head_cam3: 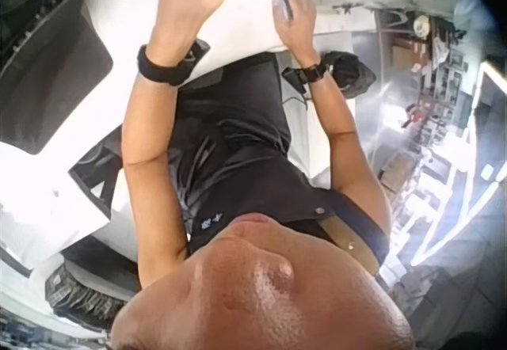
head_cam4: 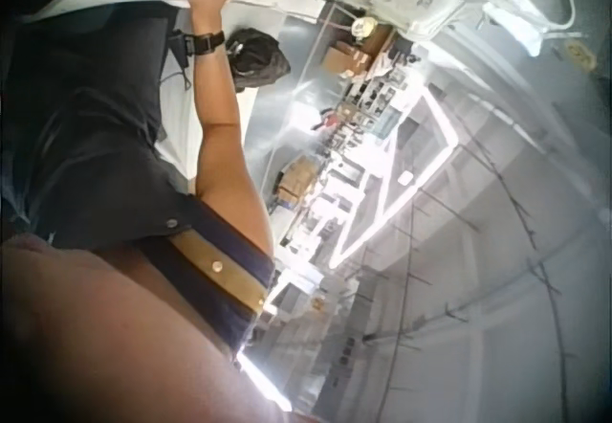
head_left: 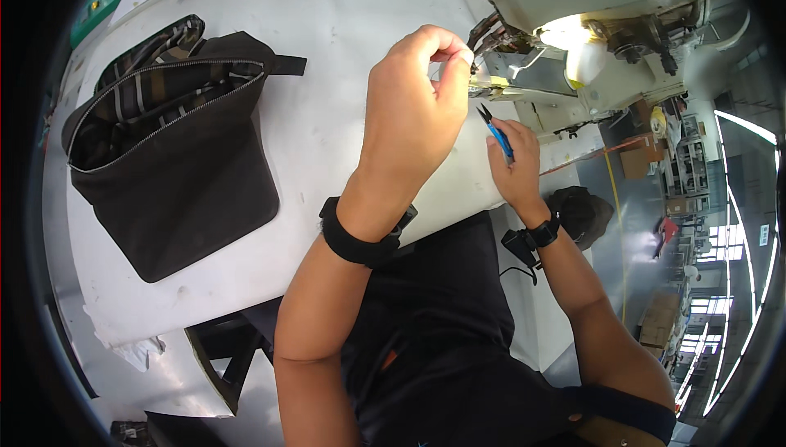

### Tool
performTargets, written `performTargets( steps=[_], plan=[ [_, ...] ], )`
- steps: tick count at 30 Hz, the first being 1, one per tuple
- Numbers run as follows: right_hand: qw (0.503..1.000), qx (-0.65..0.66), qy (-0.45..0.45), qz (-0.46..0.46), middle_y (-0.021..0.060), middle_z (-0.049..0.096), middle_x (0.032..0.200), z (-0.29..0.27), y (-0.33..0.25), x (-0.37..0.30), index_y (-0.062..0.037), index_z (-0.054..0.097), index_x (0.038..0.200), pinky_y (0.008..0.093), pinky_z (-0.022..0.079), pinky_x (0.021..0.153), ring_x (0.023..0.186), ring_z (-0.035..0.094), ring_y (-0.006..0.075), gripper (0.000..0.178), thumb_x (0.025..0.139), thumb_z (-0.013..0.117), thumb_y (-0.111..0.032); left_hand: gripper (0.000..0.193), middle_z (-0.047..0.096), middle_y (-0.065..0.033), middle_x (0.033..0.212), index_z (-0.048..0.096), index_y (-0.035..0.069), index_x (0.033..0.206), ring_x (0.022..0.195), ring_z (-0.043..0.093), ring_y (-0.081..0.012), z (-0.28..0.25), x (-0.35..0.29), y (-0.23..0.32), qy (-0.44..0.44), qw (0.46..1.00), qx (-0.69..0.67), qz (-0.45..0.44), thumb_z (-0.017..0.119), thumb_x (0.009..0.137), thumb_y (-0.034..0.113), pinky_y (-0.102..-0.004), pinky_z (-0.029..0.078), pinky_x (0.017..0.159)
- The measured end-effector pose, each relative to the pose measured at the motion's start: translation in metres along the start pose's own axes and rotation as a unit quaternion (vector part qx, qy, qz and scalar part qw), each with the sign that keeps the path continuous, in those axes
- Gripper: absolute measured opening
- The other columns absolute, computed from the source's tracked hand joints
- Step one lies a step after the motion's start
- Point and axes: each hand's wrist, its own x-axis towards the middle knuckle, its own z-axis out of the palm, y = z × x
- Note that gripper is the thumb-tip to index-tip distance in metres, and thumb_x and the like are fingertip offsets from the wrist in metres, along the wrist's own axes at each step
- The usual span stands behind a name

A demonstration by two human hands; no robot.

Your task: Sewing and assembling a fabric bag using an industrial sewing machine.

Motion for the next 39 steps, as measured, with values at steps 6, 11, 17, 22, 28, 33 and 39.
performTargets(
  steps=[6, 11, 17, 22, 28, 33, 39],
  plan=[
    [1.0, -0.001, 0.001, 0.005, 0.015, 0.065, 0.12, 0.003, 0.003, -0.002, -0.0054, 0.07, 0.124, 0.0428, 0.043, 0.1, 0.111, 0.06, 0.0334, 0.032, 0.092, 0.072, -0.014, 0.014, 0.074, -0.0101, 0.093, 0.069, -0.002, 0.102, 0.065, 0.059, -0.0072, -0.001, -0.001, 0.0, 0.008, 0.999, 0.033, 0.018, 0.066, 0.097, 0.01, -0.0252, 0.046, 0.055],
    [1.0, 0.002, 0.001, 0.009, 0.0142, 0.065, 0.12, 0.002, 0.003, -0.002, -0.006, 0.071, 0.124, 0.0427, 0.044, 0.1, 0.111, 0.06, 0.0332, 0.032, 0.092, 0.072, -0.014, 0.014, 0.074, -0.0099, 0.093, 0.07, -0.002, 0.102, 0.065, 0.059, -0.0082, -0.001, 0.0, 0.0, 0.013, 0.999, 0.037, 0.017, 0.066, 0.096, 0.011, -0.0251, 0.047, 0.057],
    [1.0, 0.011, 0.006, 0.011, 0.0134, 0.066, 0.119, 0.001, 0.001, -0.001, -0.0064, 0.071, 0.123, 0.0423, 0.043, 0.101, 0.111, 0.06, 0.0323, 0.032, 0.092, 0.072, -0.014, 0.013, 0.074, -0.0087, 0.092, 0.07, -0.001, 0.101, 0.066, 0.059, -0.007, -0.002, 0.001, 0.001, 0.005, 0.999, 0.031, 0.014, 0.066, 0.096, 0.01, -0.0231, 0.046, 0.056],
    [1.0, 0.003, -0.002, 0.014, 0.0142, 0.067, 0.118, -0.002, -0.002, 0.0, -0.0054, 0.071, 0.123, 0.0417, 0.045, 0.101, 0.112, 0.06, 0.033, 0.031, 0.093, 0.071, -0.012, 0.013, 0.073, -0.0073, 0.093, 0.07, -0.003, 0.1, 0.068, 0.061, -0.0064, 0.0, 0.002, 0.0, -0.001, 0.999, 0.037, 0.002, 0.066, 0.098, 0.01, -0.0212, 0.045, 0.056],
    [1.0, 0.014, 0.014, 0.015, 0.0121, 0.067, 0.118, 0.0, 0.0, -0.002, -0.0055, 0.072, 0.122, 0.042, 0.044, 0.099, 0.108, 0.06, 0.032, 0.032, 0.091, 0.072, -0.015, 0.015, 0.07, -0.002, 0.092, 0.07, -0.001, 0.103, 0.068, 0.058, -0.0056, -0.01, -0.002, 0.012, 0.036, 0.999, -0.019, -0.019, 0.068, 0.1, 0.013, -0.0186, 0.044, 0.061],
    [0.999, 0.017, 0.035, 0.008, 0.0113, 0.067, 0.116, 0.0, 0.001, -0.001, -0.0057, 0.072, 0.12, 0.0419, 0.044, 0.096, 0.106, 0.061, 0.0317, 0.031, 0.091, 0.072, -0.015, 0.01, 0.061, 0.0065, 0.081, 0.069, 0.002, 0.105, 0.064, 0.041, 0.0009, -0.022, -0.025, 0.041, 0.029, 0.988, -0.102, -0.108, 0.068, 0.101, 0.011, -0.0183, 0.032, 0.058],
    [0.998, 0.034, 0.051, 0.006, 0.0134, 0.069, 0.115, 0.0, 0.006, -0.007, -0.0042, 0.072, 0.118, 0.0425, 0.045, 0.098, 0.108, 0.062, 0.0329, 0.026, 0.093, 0.069, -0.009, 0.011, 0.045, 0.0113, 0.068, 0.069, 0.002, 0.107, 0.062, 0.034, 0.0012, -0.012, -0.047, 0.06, 0.024, 0.996, -0.023, -0.084, 0.069, 0.1, 0.01, -0.0194, 0.025, 0.057]
  ],
)
